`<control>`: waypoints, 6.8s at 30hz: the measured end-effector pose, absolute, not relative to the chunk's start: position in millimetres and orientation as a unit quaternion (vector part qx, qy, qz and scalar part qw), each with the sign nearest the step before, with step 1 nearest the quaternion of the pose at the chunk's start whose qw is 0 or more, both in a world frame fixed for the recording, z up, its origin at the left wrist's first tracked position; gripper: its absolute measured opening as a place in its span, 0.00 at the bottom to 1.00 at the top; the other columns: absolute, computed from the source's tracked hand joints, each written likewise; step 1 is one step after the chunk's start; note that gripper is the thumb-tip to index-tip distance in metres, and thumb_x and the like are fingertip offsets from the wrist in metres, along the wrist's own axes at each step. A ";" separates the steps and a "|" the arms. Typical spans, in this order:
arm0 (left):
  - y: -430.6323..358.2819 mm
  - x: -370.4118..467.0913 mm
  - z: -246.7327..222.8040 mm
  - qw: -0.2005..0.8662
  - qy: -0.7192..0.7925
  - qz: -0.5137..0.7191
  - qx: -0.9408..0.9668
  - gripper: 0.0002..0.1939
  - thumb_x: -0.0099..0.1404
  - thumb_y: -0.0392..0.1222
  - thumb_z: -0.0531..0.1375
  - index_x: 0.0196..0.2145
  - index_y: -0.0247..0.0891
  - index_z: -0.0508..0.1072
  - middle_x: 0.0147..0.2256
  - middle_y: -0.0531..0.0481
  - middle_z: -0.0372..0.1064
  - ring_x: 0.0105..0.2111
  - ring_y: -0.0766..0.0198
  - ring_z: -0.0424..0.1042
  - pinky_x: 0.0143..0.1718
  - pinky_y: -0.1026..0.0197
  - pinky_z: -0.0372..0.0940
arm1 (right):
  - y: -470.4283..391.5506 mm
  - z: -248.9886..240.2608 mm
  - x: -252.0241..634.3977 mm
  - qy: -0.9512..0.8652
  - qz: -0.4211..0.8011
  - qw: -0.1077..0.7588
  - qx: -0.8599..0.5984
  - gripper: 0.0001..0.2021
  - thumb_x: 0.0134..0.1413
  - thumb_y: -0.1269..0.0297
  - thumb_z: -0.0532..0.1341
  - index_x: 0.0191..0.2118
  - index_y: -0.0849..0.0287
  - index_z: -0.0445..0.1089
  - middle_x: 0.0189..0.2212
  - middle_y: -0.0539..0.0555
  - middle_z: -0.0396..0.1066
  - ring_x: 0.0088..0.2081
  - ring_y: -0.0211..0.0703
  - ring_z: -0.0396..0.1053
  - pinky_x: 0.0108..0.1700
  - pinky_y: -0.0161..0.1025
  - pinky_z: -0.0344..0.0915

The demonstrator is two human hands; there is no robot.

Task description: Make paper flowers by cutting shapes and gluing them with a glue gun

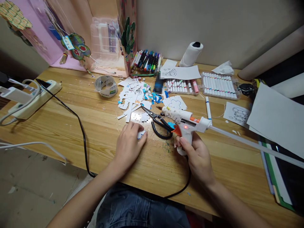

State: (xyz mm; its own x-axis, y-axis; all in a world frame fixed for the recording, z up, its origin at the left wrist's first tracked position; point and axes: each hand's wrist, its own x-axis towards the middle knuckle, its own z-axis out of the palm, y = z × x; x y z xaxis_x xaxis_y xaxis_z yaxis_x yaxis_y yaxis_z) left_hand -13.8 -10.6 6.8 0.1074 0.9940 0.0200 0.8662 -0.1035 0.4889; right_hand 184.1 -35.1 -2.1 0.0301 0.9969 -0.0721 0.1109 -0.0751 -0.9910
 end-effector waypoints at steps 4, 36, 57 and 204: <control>-5.9 -34.5 12.1 0.238 0.611 0.171 0.736 0.14 0.59 0.44 0.59 0.43 0.40 0.68 0.42 0.47 0.63 0.44 0.58 0.63 0.45 0.56 0.61 | -33.3 -3.3 185.0 -0.488 0.495 0.469 -0.544 0.09 0.57 0.56 0.56 0.37 0.56 0.63 0.25 0.48 0.64 0.28 0.38 0.62 0.33 0.36 0.61; 32.6 -53.4 8.6 0.319 0.443 0.145 0.825 0.08 0.61 0.44 0.58 0.37 0.44 0.72 0.37 0.50 0.63 0.41 0.60 0.63 0.42 0.56 0.60 | -19.5 -17.0 179.9 -0.455 0.604 0.494 -0.430 0.12 0.59 0.59 0.54 0.29 0.58 0.68 0.30 0.51 0.66 0.45 0.44 0.67 0.47 0.38 0.62; 33.5 -51.1 10.9 0.309 0.435 0.127 0.836 0.07 0.59 0.42 0.57 0.37 0.42 0.71 0.37 0.50 0.62 0.41 0.60 0.61 0.43 0.57 0.59 | -19.1 -19.7 179.3 -0.444 0.613 0.488 -0.435 0.12 0.59 0.58 0.55 0.30 0.59 0.68 0.29 0.52 0.67 0.45 0.44 0.66 0.46 0.38 0.62; 39.7 -50.8 21.8 0.289 0.393 0.090 0.868 0.07 0.60 0.36 0.56 0.30 0.33 0.74 0.33 0.47 0.68 0.30 0.67 0.67 0.32 0.64 0.60 | -40.2 25.6 179.8 -0.615 0.455 0.161 -0.623 0.16 0.55 0.52 0.50 0.24 0.58 0.58 0.20 0.49 0.61 0.22 0.38 0.59 0.24 0.34 0.56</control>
State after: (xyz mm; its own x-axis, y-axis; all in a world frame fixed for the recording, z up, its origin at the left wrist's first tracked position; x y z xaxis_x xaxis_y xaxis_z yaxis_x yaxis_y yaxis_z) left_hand -50.8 39.7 21.8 0.6749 0.7345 -0.0707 0.6306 -0.5243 0.5722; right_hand 179.8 -40.2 25.6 -0.1718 0.9131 -0.3696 0.6207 -0.1910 -0.7604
